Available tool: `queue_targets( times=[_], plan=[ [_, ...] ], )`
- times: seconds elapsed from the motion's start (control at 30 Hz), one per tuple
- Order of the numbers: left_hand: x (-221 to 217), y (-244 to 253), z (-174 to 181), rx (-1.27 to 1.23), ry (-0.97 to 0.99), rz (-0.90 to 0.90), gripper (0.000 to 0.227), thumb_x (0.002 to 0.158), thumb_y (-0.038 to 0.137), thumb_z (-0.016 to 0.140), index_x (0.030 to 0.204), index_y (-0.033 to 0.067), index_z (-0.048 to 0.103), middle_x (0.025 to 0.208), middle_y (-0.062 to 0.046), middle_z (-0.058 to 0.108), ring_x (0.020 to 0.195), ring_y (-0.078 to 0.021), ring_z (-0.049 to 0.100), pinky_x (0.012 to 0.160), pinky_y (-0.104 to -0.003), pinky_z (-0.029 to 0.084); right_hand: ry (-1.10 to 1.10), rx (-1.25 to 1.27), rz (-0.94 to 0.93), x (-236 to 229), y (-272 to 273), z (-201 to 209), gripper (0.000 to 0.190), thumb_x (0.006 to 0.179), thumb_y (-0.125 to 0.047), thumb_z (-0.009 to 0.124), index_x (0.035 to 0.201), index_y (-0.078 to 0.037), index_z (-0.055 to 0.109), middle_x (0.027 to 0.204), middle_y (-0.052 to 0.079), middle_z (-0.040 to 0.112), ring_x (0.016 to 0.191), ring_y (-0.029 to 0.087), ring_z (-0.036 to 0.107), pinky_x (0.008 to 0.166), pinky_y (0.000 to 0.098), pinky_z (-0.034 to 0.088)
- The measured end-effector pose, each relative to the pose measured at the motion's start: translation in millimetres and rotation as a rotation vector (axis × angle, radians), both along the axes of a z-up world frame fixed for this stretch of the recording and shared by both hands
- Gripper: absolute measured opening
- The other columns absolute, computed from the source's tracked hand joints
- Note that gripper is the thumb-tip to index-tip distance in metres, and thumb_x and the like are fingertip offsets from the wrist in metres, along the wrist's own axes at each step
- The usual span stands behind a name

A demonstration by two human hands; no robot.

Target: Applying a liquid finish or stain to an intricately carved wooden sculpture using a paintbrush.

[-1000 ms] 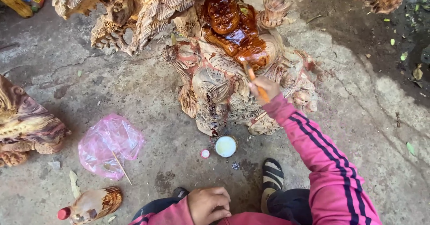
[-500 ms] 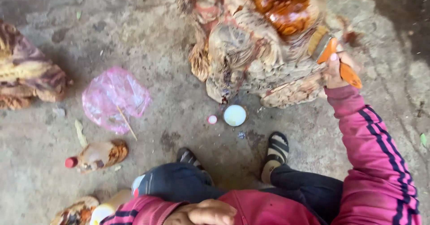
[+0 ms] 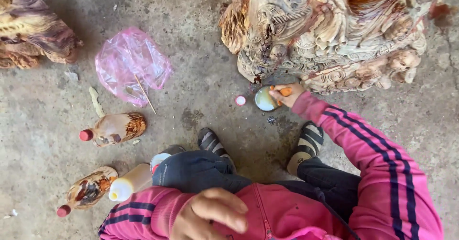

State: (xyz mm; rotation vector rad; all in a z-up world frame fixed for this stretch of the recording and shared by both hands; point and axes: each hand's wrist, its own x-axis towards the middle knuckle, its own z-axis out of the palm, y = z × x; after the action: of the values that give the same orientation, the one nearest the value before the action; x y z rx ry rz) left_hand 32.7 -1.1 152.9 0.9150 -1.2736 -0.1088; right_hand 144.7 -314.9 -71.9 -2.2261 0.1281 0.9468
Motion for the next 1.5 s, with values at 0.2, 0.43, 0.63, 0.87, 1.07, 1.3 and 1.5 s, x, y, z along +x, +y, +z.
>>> queue_targets(
  times=[0.2, 0.43, 0.63, 0.87, 1.07, 1.3, 1.5],
  plan=[
    [24, 4, 7, 0.127, -0.042, 0.185, 0.038, 0.112, 0.013, 0.05, 0.083, 0.0069, 0.073, 0.113, -0.006, 0.073, 0.094, -0.0276, 0.072, 0.08, -0.039, 0.065, -0.031, -0.08, 0.102, -8, 1, -99, 0.038, 0.095, -0.058, 0.051, 0.116, -0.031, 0.068, 0.109, 0.005, 0.072, 0.091, 0.03, 0.064, 0.079, 0.0396, 0.054],
    [22, -4, 16, 0.075, 0.031, 0.108, 0.04, 0.113, 0.002, 0.042, 0.081, -0.004, 0.065, 0.1, -0.019, 0.074, 0.089, -0.0391, 0.079, 0.072, -0.043, 0.071, -0.096, -0.139, 0.183, -13, -8, -131, 0.042, 0.096, -0.062, 0.05, 0.122, -0.035, 0.07, 0.097, -0.001, 0.074, 0.076, 0.025, 0.06, 0.063, 0.0344, 0.051],
    [22, -8, 9, 0.146, -0.03, 0.087, 0.039, 0.112, 0.003, 0.043, 0.075, 0.0001, 0.055, 0.082, -0.009, 0.061, 0.064, -0.0248, 0.06, 0.058, -0.036, 0.048, -0.256, 0.004, 0.082, -19, -9, -85, 0.036, 0.096, -0.038, 0.062, 0.131, -0.031, 0.065, 0.14, 0.005, 0.062, 0.11, 0.041, 0.065, 0.095, 0.0402, 0.057],
    [-13, -19, -23, 0.236, -0.226, 0.174, 0.045, 0.11, 0.006, 0.038, 0.065, 0.011, 0.035, 0.068, -0.002, 0.035, 0.052, -0.0189, 0.033, 0.051, -0.035, 0.028, -0.352, 0.009, 0.141, -20, -11, -57, 0.038, 0.1, -0.04, 0.056, 0.136, -0.029, 0.063, 0.13, 0.013, 0.067, 0.095, 0.038, 0.071, 0.086, 0.0398, 0.06],
    [-4, -21, -22, 0.298, -0.346, 0.15, 0.043, 0.111, 0.01, 0.039, 0.069, 0.0123, 0.044, 0.072, -0.001, 0.045, 0.056, -0.019, 0.045, 0.054, -0.035, 0.033, -0.063, 0.027, -0.026, -16, 3, 4, 0.035, 0.104, -0.036, 0.05, 0.121, -0.012, 0.071, 0.106, 0.012, 0.074, 0.087, 0.027, 0.068, 0.084, 0.0365, 0.058],
    [66, -14, -19, 0.533, -0.344, 0.752, 0.046, 0.106, 0.034, 0.055, 0.065, 0.0143, 0.046, 0.057, 0.001, 0.037, 0.04, -0.0217, 0.042, 0.038, -0.033, 0.037, -0.631, 0.239, -0.218, -32, -4, -48, 0.011, 0.095, -0.023, 0.074, 0.087, -0.016, 0.073, 0.066, 0.003, 0.063, 0.065, 0.017, 0.062, 0.065, 0.0299, 0.051],
    [21, -18, -42, 0.96, -0.457, 0.601, 0.027, 0.097, 0.042, 0.068, 0.109, 0.0178, 0.067, 0.116, -0.009, 0.057, 0.076, -0.0231, 0.066, 0.06, -0.037, 0.053, -0.274, 0.228, -0.235, -23, -22, -82, 0.027, 0.1, -0.033, 0.058, 0.085, -0.014, 0.07, 0.08, -0.004, 0.071, 0.075, 0.013, 0.063, 0.078, 0.0277, 0.05]
  ],
)
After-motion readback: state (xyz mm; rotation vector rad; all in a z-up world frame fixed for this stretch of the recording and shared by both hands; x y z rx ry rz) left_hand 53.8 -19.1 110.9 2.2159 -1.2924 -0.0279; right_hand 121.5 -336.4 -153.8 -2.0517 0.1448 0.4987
